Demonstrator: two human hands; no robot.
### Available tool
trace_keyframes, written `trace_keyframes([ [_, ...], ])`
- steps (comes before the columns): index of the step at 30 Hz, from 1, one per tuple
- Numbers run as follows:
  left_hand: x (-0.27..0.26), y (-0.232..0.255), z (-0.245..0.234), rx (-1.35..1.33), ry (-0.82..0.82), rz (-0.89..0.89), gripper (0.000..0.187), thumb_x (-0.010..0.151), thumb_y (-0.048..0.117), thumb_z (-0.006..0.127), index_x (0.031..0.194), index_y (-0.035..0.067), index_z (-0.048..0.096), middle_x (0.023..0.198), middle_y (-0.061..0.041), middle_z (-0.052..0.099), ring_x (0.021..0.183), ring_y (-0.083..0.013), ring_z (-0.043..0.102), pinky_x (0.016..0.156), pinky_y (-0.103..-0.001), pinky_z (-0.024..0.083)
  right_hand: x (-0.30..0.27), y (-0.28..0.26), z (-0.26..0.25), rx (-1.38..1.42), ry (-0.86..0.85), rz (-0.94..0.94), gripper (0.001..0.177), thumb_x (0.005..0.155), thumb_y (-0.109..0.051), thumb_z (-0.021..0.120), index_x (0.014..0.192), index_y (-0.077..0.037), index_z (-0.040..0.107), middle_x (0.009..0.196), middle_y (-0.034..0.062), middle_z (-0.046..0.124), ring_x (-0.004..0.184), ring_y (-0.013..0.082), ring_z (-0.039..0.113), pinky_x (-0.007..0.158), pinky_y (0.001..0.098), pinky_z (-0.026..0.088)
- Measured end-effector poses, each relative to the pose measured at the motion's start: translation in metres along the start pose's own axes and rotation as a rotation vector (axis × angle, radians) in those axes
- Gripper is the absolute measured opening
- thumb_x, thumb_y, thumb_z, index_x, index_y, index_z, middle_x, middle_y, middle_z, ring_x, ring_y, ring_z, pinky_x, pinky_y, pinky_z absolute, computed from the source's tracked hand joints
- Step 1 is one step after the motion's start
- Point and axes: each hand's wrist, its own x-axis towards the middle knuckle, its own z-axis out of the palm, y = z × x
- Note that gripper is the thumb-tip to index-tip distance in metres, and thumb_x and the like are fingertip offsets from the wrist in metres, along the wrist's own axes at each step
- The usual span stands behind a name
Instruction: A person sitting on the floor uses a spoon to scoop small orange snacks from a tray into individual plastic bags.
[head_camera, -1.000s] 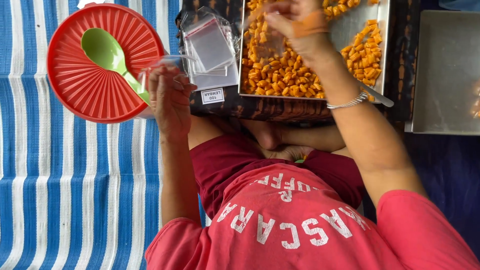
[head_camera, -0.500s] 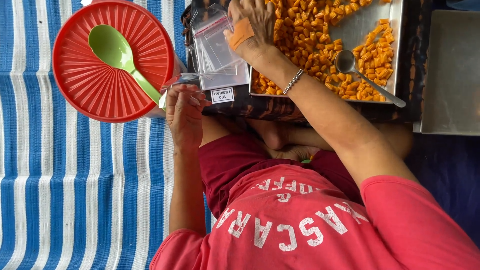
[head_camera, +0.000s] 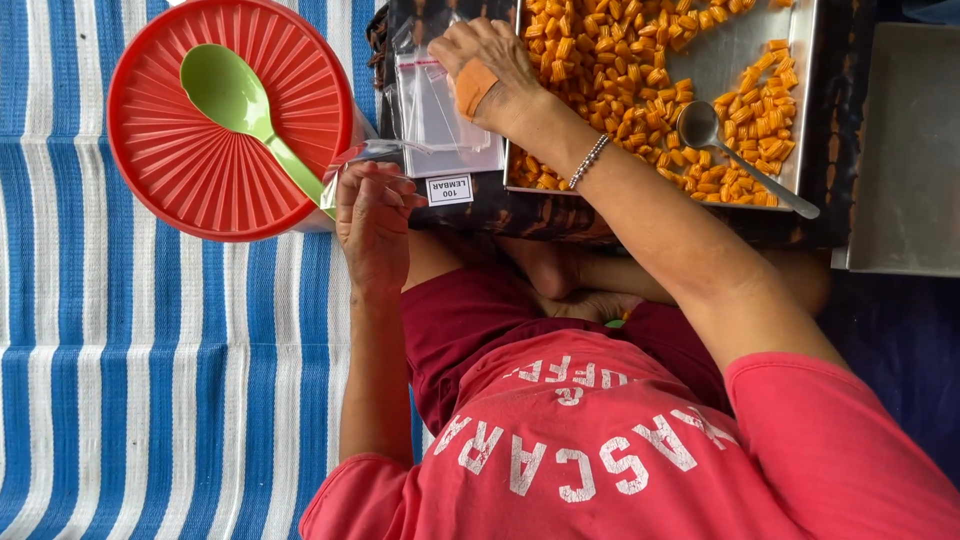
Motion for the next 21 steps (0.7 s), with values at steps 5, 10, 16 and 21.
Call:
trace_keyframes([
  [5,0.005,-0.001,0.017,0.01,0.009,-0.018,0.011,0.11,0.013,0.056,0.118,0.01,0.061,0.115,-0.012,0.068,0.091,-0.0214,0.068,0.078,-0.036,0.062,-0.007,-0.005,-0.037,0.087,0.084,0.016,0.044,0.093,-0.004,0.064,0.136,-0.013,0.065,0.14,0.016,0.06,0.126,0.0351,0.056,0.104,0.0524,0.042],
  [10,0.011,-0.008,0.038,-0.012,-0.166,0.009,0.012,0.112,0.011,0.052,0.122,0.007,0.059,0.12,-0.015,0.066,0.098,-0.0225,0.067,0.086,-0.037,0.062,-0.053,-0.032,-0.145,1.09,-0.057,0.292,0.043,0.105,-0.046,0.039,0.124,-0.013,0.059,0.131,0.016,0.065,0.127,0.0339,0.063,0.108,0.0434,0.056],
  [16,0.009,-0.02,0.088,0.174,-0.349,-0.011,0.016,0.111,0.017,0.056,0.12,0.007,0.065,0.121,-0.011,0.064,0.094,-0.0176,0.064,0.082,-0.031,0.059,-0.121,-0.034,-0.189,1.603,-0.109,0.54,0.043,0.095,-0.037,0.066,0.128,-0.01,0.062,0.109,0.008,0.077,0.09,0.0134,0.076,0.084,0.0274,0.065],
  [21,0.01,-0.03,0.099,0.234,-0.535,-0.127,0.034,0.111,0.032,0.052,0.125,0.006,0.068,0.144,-0.016,0.057,0.121,-0.0247,0.062,0.097,-0.039,0.058,-0.163,-0.003,-0.204,1.547,0.14,0.441,0.027,0.099,-0.013,0.073,0.123,-0.007,0.062,0.101,0.0069,0.073,0.089,0.0117,0.072,0.084,0.0233,0.064],
])
